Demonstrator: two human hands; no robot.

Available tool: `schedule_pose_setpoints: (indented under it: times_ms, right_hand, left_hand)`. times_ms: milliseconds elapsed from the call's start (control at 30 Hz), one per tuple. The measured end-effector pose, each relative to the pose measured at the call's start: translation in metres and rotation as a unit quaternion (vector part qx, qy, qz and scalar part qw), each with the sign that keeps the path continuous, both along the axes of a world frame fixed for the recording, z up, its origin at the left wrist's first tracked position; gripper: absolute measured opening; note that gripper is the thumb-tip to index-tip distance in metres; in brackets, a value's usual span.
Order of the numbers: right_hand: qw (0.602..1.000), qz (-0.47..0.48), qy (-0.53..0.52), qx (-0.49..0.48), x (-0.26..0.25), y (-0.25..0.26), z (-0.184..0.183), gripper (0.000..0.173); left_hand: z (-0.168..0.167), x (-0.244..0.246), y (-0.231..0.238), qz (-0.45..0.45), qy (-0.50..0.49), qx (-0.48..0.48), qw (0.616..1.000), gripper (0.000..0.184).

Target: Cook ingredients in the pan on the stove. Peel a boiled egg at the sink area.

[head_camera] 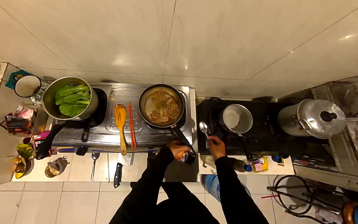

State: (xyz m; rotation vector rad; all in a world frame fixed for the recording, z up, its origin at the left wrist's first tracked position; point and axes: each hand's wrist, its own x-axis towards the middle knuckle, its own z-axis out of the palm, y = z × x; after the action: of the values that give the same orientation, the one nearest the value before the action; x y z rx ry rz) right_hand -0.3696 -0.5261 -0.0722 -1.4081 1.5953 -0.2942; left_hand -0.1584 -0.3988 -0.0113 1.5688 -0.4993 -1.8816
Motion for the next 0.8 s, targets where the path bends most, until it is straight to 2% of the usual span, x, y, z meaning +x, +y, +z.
schedule_pose_setpoints:
  times_ms: [133, 333, 467, 600, 667, 733, 800]
  right_hand:
    - [0.998, -0.013, 0.01, 0.061, 0.009, 0.009, -0.037, 0.03]
    - [0.999, 0.02, 0.035, 0.034, 0.022, 0.007, -0.076, 0.028]
    - [0.991, 0.063, 0.113, 0.021, 0.028, 0.006, -0.075, 0.033]
    - [0.99, 0.082, 0.115, 0.013, 0.025, 0.007, -0.072, 0.035]
    - [0.992, 0.073, 0.1, -0.02, 0.023, 0.004, -0.052, 0.035]
    - [0.987, 0.093, 0.09, -0.092, 0.023, -0.007, -0.007, 0.034]
    - [0.969, 0.163, 0.087, -0.165, 0.031, -0.024, 0.047, 0.029]
  left_hand:
    - [0.003, -0.001, -0.014, -0.015, 0.0, -0.004, 1.0, 0.026]
    - [-0.003, -0.006, -0.029, -0.009, 0.012, -0.01, 1.0, 0.025]
    - [-0.011, -0.01, -0.031, 0.005, 0.011, -0.006, 1.0, 0.028]
    - [-0.017, -0.012, -0.028, 0.019, 0.016, -0.014, 1.0, 0.031]
    - [-0.017, -0.013, -0.026, 0.033, 0.015, -0.01, 0.999, 0.036]
    - [-0.016, -0.016, -0.025, 0.052, 0.006, -0.005, 0.999, 0.039]
    - [-0.012, -0.02, -0.024, 0.064, 0.0, 0.004, 0.998, 0.04]
